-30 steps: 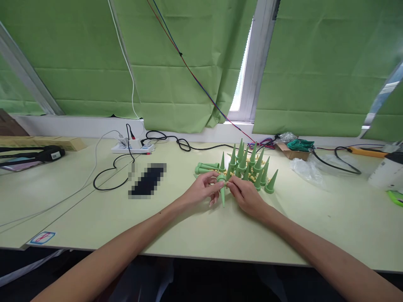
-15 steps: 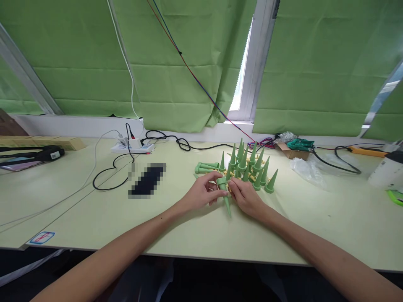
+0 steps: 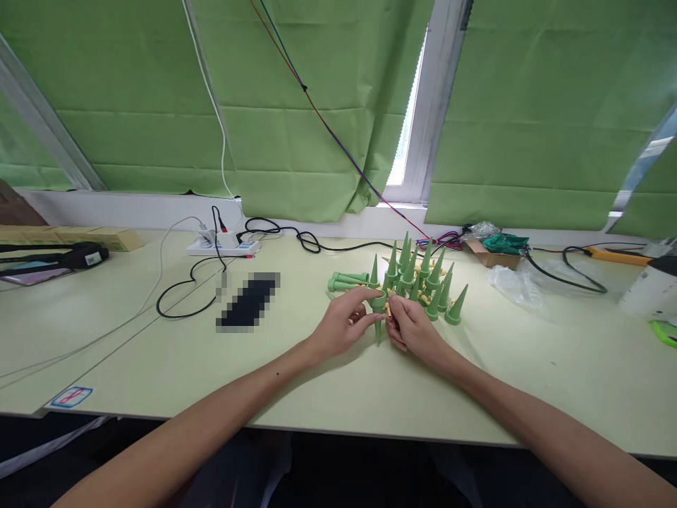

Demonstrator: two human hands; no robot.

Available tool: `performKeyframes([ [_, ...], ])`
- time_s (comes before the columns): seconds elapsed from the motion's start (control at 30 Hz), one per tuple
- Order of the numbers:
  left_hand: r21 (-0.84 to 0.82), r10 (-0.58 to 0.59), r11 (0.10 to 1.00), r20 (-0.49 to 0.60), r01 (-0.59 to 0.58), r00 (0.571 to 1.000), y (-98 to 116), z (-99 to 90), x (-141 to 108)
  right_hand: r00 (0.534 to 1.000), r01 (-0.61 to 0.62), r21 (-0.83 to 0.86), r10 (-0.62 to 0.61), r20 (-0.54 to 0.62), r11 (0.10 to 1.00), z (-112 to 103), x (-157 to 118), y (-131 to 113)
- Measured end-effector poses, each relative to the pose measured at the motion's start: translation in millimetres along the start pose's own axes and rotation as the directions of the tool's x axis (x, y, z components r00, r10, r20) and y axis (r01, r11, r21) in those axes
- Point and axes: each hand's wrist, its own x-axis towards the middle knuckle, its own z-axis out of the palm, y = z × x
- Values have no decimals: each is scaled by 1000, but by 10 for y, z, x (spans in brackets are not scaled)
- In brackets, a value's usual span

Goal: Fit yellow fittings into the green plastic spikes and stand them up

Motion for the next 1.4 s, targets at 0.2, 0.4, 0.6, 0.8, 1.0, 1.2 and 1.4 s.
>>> performKeyframes([
  [0.2,-118,-182,976,12,182,983,-7,0,13,999,-4,22,4,37,1000,-16,11,-18],
  [0.4,-320,-237,915,67,246,969,-46,-7,48,994,-68,77,61,93,995,-19,20,-54],
  [0.6,-412,-255,858,180,308,950,-72,-30,65,990,-83,94,72,117,992,-25,28,2],
  [0.8,-444,-265,831,216,337,940,-99,-35,75,990,-68,72,59,126,995,-30,23,28],
  [1.0,-465,-307,790,264,400,914,-128,-48,90,996,14,-126,-3,86,992,-36,9,32],
  [1.2,-528,-368,699,314,483,875,-94,-63,93,977,203,-478,-206,45,855,-73,-4,-4],
  [1.4,-558,-403,638,346,531,847,-75,-61,87,971,224,-545,-232,54,808,-65,-7,-5],
])
